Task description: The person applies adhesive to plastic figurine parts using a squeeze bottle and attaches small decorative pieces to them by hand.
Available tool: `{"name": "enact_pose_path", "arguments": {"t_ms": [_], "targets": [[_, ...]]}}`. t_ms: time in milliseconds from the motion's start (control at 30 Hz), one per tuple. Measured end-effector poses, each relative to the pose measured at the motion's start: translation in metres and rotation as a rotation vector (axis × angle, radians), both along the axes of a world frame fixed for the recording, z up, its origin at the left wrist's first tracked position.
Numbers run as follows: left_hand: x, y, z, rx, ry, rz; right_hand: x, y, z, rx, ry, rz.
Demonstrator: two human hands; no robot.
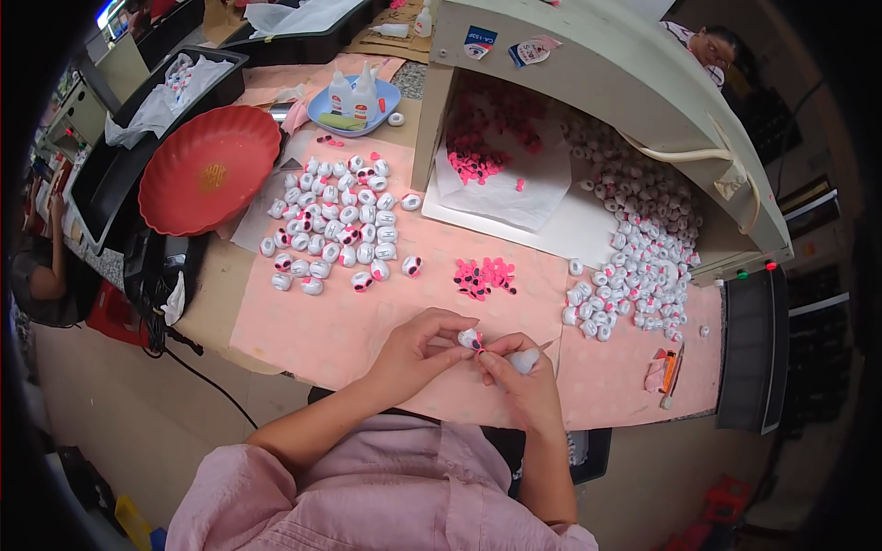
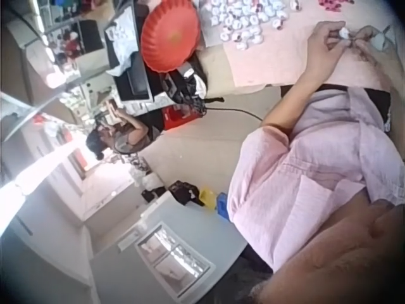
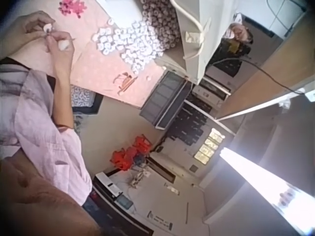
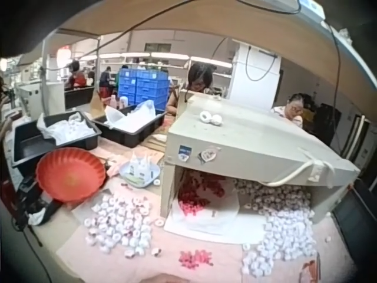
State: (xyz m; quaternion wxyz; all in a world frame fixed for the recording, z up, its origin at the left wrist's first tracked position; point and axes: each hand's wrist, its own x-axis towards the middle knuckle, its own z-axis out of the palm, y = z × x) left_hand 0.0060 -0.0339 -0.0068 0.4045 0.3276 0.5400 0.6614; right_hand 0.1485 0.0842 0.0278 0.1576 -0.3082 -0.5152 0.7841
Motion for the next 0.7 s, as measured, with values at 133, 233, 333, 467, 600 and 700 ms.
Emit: {"name": "enact_pose_path", "arguments": {"t_ms": [133, 233, 333, 467, 600, 700], "targets": [[0.000, 0.000, 0.004, 0.015, 0.024, -0.008, -0.001, 0.001, 0.000, 0.042, -0.031, 0.000], [0.000, -0.001, 0.006, 0.040, 0.055, -0.032, 0.000, 0.001, 0.001, 0.051, -0.052, 0.034], [0.000, -0.001, 0.007, 0.062, 0.079, -0.038, 0.000, 0.002, -0.001, 0.052, -0.072, 0.025], [0.000, -0.001, 0.011, 0.071, 0.131, -0.055, 0.000, 0.002, -0.005, 0.050, -0.070, 0.018], [-0.001, -0.001, 0.012, 0.096, 0.072, -0.070, -0.001, 0.000, -0.005, 0.079, -0.070, -0.005], [-0.004, -0.001, 0.006, 0.096, -0.009, -0.084, 0.000, -0.004, -0.005, 0.089, -0.044, -0.026]]}}
